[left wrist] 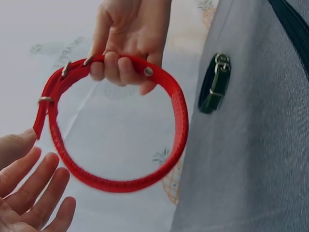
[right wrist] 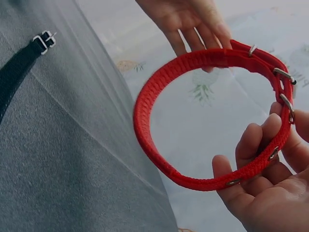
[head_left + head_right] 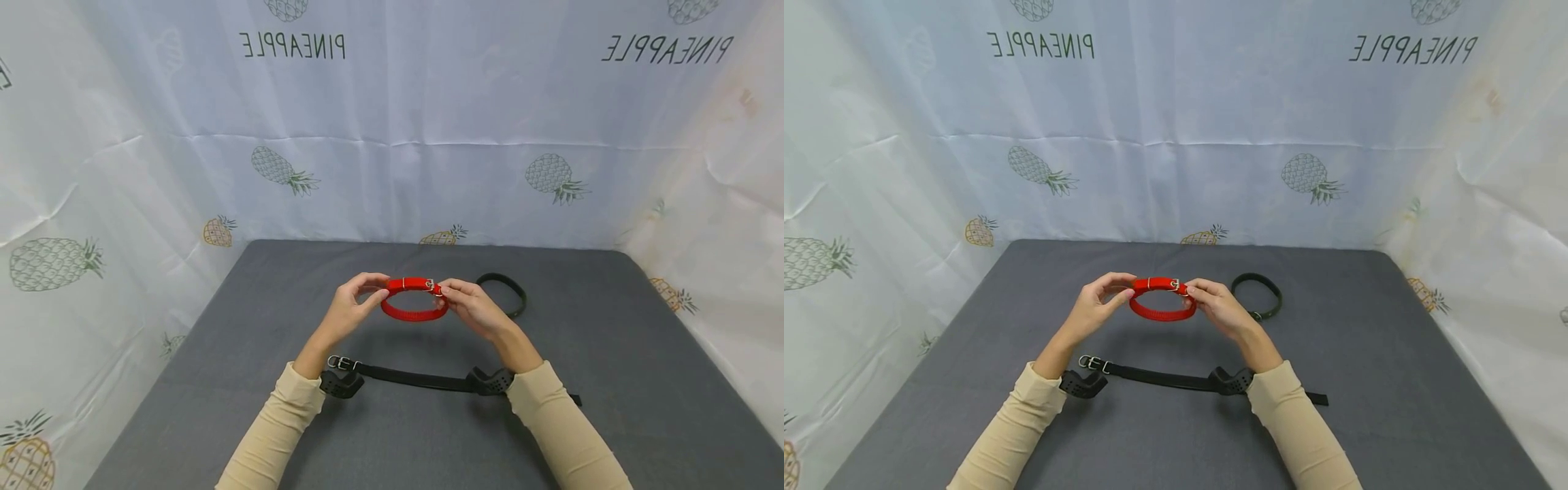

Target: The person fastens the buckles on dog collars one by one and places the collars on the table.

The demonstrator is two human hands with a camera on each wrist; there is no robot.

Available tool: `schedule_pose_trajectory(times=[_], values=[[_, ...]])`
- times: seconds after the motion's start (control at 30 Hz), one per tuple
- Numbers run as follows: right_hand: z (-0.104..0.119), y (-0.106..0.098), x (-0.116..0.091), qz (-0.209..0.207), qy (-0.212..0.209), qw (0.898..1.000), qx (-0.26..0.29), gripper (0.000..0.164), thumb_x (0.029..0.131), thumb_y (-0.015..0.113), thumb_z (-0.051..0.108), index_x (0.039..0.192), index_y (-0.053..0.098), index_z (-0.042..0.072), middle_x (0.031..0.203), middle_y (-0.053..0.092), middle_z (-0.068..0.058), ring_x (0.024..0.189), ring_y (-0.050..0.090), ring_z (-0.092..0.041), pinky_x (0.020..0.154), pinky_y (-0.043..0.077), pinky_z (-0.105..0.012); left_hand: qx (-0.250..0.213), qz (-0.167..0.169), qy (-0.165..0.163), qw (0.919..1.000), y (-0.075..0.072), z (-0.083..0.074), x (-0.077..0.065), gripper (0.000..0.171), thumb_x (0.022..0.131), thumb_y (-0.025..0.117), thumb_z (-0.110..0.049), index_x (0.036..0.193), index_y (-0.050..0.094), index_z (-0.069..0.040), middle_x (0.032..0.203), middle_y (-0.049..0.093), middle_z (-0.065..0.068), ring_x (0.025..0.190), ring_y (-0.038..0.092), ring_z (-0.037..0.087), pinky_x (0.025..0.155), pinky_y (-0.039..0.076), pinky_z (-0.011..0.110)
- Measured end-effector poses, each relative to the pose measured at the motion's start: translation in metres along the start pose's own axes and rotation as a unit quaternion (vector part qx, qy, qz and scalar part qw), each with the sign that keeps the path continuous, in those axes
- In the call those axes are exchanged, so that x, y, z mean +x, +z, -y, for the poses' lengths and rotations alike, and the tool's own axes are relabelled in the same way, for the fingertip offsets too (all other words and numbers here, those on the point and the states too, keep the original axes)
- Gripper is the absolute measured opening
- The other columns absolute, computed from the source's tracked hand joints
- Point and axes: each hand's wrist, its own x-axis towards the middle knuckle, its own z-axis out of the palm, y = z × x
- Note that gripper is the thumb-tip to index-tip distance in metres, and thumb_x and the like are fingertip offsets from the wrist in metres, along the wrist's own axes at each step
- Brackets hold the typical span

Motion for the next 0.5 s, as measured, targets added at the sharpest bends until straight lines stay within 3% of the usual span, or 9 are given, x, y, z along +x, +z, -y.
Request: schedule_pose_trajectory(times=[0.23,0.37,0.5], values=[[0.002,-0.004,0.004,-0.035,-0.003,0.999,-0.025,0.016,0.103,0.046,0.020,0.102,0.061,0.013,0.085,0.061,0.007,0.088,0.058,-0.009,0.088,0.046,-0.019,0.022,-0.021,-0.008,0.9995,-0.014,0.008,-0.004,0.026,0.091,0.065,-0.008,0.116,0.064,-0.002,0.113,0.068,0.018,0.105,0.065,0.023,0.095,0.050,0.022],[0.001,-0.006,0.008,-0.050,-0.012,0.997,-0.049,0.015,0.102,0.047,0.021,0.098,0.062,0.019,0.085,0.061,0.009,0.086,0.053,-0.011,0.086,0.044,-0.023,0.031,-0.026,-0.014,0.9991,-0.020,0.015,-0.009,0.024,0.092,0.064,-0.008,0.115,0.065,0.000,0.112,0.068,0.020,0.102,0.065,0.016,0.092,0.050,0.020],[-0.005,-0.010,0.015,-0.070,-0.014,0.994,-0.081,0.016,0.102,0.048,0.021,0.102,0.062,0.012,0.084,0.059,0.011,0.086,0.050,-0.012,0.089,0.042,-0.032,0.037,-0.029,-0.019,0.9987,-0.025,0.021,-0.014,0.023,0.094,0.061,-0.009,0.114,0.065,0.001,0.111,0.068,0.019,0.100,0.066,0.015,0.090,0.051,0.020]])
